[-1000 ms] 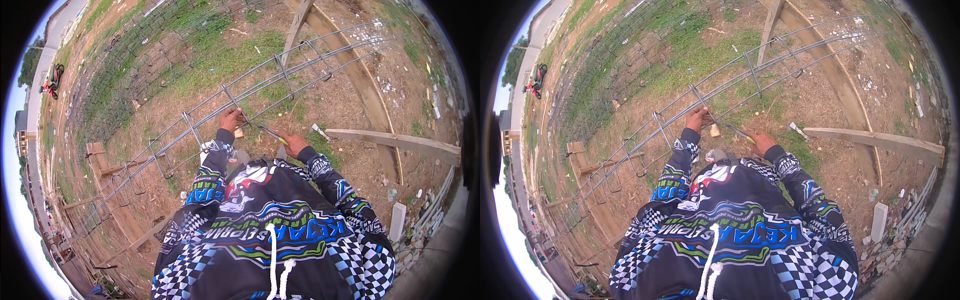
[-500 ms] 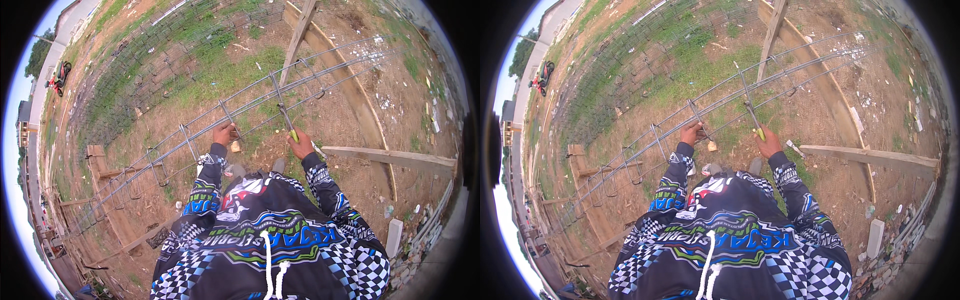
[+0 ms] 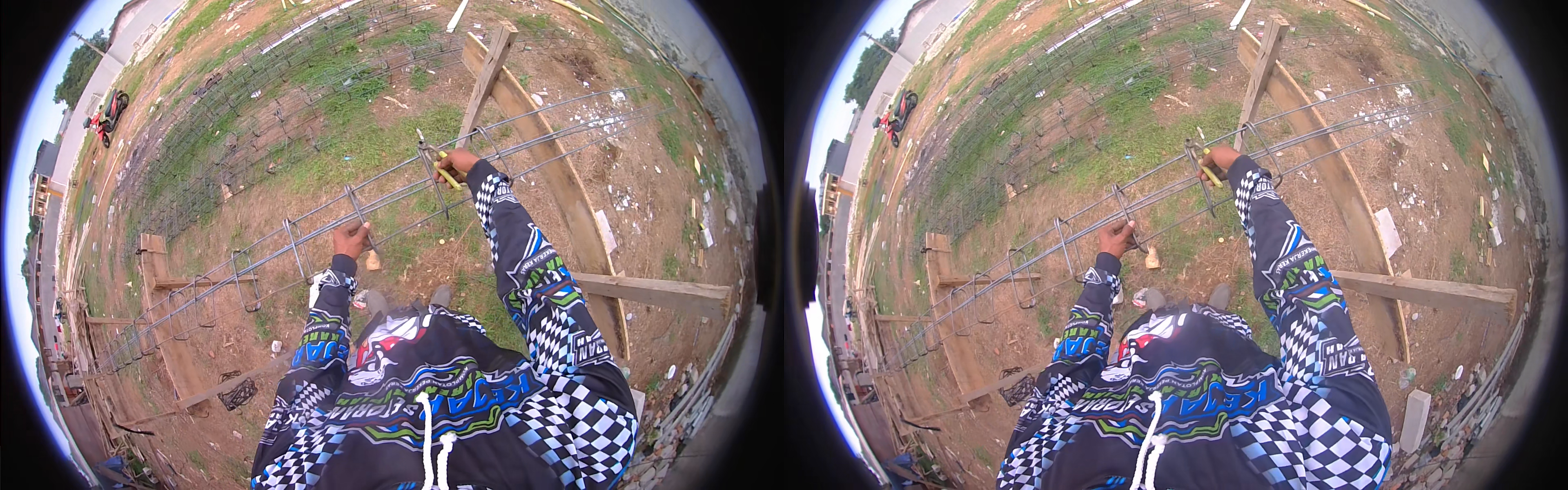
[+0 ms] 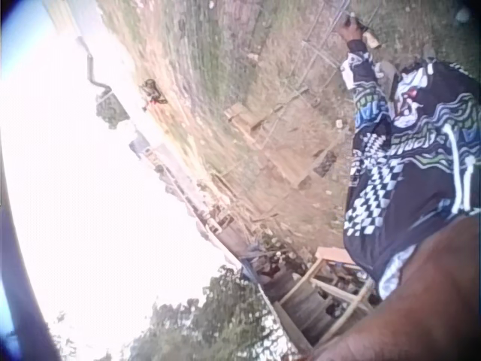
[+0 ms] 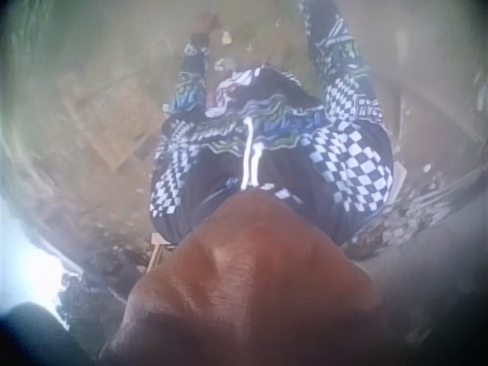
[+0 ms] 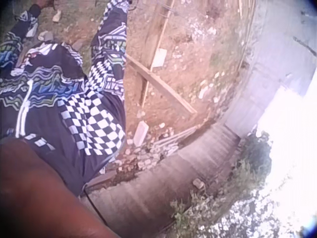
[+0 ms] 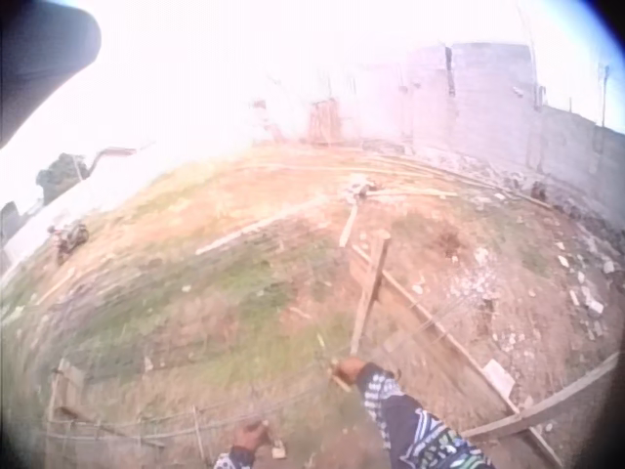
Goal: The person assembles a rebar cage by tying intersecting steel bars with wire using pliers. They repeatedly wrap wire around bar intersections and twist it to secure the joints, working along the length of the cage on a construction site.
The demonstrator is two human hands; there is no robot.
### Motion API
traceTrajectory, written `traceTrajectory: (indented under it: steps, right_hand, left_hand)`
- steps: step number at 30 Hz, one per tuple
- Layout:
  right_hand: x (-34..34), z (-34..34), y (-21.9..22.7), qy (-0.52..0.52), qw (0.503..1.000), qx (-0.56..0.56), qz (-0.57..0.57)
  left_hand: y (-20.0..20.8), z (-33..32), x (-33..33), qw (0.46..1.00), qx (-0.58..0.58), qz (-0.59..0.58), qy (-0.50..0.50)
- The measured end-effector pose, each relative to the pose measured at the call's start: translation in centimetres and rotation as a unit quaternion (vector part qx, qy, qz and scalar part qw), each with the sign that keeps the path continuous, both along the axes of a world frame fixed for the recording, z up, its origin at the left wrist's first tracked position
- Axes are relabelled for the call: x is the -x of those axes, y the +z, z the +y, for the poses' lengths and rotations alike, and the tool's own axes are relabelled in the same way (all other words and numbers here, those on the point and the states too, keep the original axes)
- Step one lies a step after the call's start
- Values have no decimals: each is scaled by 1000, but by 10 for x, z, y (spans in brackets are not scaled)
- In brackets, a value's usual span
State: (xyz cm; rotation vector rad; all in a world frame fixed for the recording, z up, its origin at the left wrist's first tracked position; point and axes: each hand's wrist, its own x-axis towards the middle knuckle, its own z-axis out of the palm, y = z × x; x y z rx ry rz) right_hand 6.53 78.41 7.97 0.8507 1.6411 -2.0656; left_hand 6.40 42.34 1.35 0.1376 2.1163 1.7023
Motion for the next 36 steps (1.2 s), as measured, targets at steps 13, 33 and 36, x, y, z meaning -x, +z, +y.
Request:
traceTrajectory:
  steps: [13,33,36]
  right_hand:
    - [8,59,-15,-142,956,-248,71]
    - [-37,17,41,16,993,-1,118]
    - [-25,-41,16,79,974,178,116]
  left_hand:
    - [0,-7,-6,999,8,-13,46]
    - [5,-10,-5,996,28,-60,57]
    - [5,-7,-2,998,26,-48,35]
